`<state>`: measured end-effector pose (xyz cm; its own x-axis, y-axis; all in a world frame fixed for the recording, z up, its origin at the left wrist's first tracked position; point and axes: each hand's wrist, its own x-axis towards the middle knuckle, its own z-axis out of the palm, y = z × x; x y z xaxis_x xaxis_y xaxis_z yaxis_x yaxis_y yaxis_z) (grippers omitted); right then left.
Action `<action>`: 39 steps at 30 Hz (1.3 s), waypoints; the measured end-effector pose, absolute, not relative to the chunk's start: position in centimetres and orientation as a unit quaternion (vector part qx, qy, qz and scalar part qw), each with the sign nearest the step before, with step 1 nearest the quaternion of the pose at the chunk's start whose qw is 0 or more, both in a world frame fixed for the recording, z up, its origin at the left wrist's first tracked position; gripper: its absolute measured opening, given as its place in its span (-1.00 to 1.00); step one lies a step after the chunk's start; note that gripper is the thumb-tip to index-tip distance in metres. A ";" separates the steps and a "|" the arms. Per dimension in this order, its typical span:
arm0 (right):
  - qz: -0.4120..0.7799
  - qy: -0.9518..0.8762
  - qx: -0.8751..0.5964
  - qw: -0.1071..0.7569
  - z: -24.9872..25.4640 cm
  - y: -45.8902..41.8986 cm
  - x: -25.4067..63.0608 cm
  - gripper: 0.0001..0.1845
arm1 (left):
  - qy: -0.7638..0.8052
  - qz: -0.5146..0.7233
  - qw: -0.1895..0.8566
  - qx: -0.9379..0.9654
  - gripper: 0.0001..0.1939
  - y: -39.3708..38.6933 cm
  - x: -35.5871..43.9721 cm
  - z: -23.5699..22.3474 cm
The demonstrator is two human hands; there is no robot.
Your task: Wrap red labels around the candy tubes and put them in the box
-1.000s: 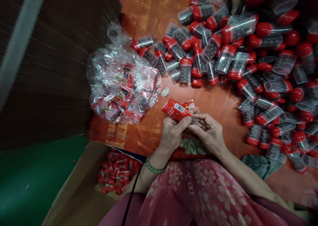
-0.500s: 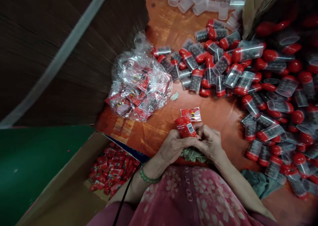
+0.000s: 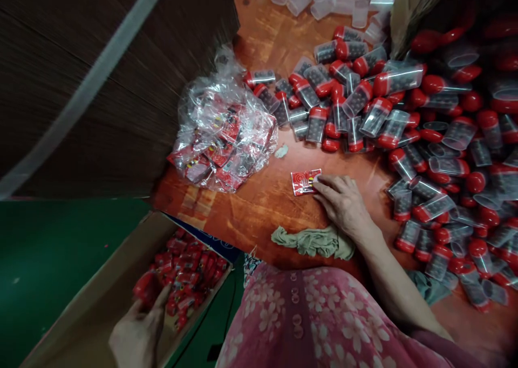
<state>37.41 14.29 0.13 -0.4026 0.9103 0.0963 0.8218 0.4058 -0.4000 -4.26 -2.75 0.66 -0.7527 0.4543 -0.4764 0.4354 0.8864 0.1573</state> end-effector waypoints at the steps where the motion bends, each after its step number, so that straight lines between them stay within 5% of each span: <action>1: 0.137 -0.828 -0.523 0.151 -0.3 14.3 37.4 -0.72 | 0.941 -0.050 0.231 0.243 -0.29 -3.0 -5.0 0.8; 3: 0.121 -0.833 -0.516 0.160 -1.0 14.3 37.4 -0.73 | 0.948 -0.075 0.142 0.275 -0.16 -2.3 -4.5 1.5; 5: 0.112 -0.836 -0.507 0.176 -1.3 14.2 37.3 -0.73 | 0.924 0.048 0.062 0.373 -0.29 0.0 -1.8 2.1; 8: 0.112 -0.838 -0.495 0.202 -1.3 14.3 37.2 -0.75 | 0.758 0.248 0.079 0.599 -0.60 5.3 5.2 2.3; 13: 0.137 -0.841 -0.479 0.211 -0.7 14.8 37.1 -0.84 | 0.459 0.268 0.087 0.843 -0.53 13.3 15.7 0.1; 22: 0.241 -0.825 -0.493 0.133 3.4 16.5 37.4 -0.81 | 0.419 0.332 0.087 0.840 -0.73 15.6 17.7 -2.2; 27: 0.046 -0.715 -0.666 0.207 3.6 19.1 38.6 -0.74 | 0.464 0.334 0.126 0.811 -0.86 15.9 18.3 -2.2; 31: -0.020 -0.689 -0.707 0.156 1.9 20.9 38.7 -0.47 | 0.459 0.329 0.167 0.808 -0.87 16.2 18.6 -1.9; 39: 0.033 -0.685 -0.711 0.155 0.9 20.0 39.4 -0.68 | 0.463 0.277 0.176 0.823 -0.81 16.6 18.8 -0.9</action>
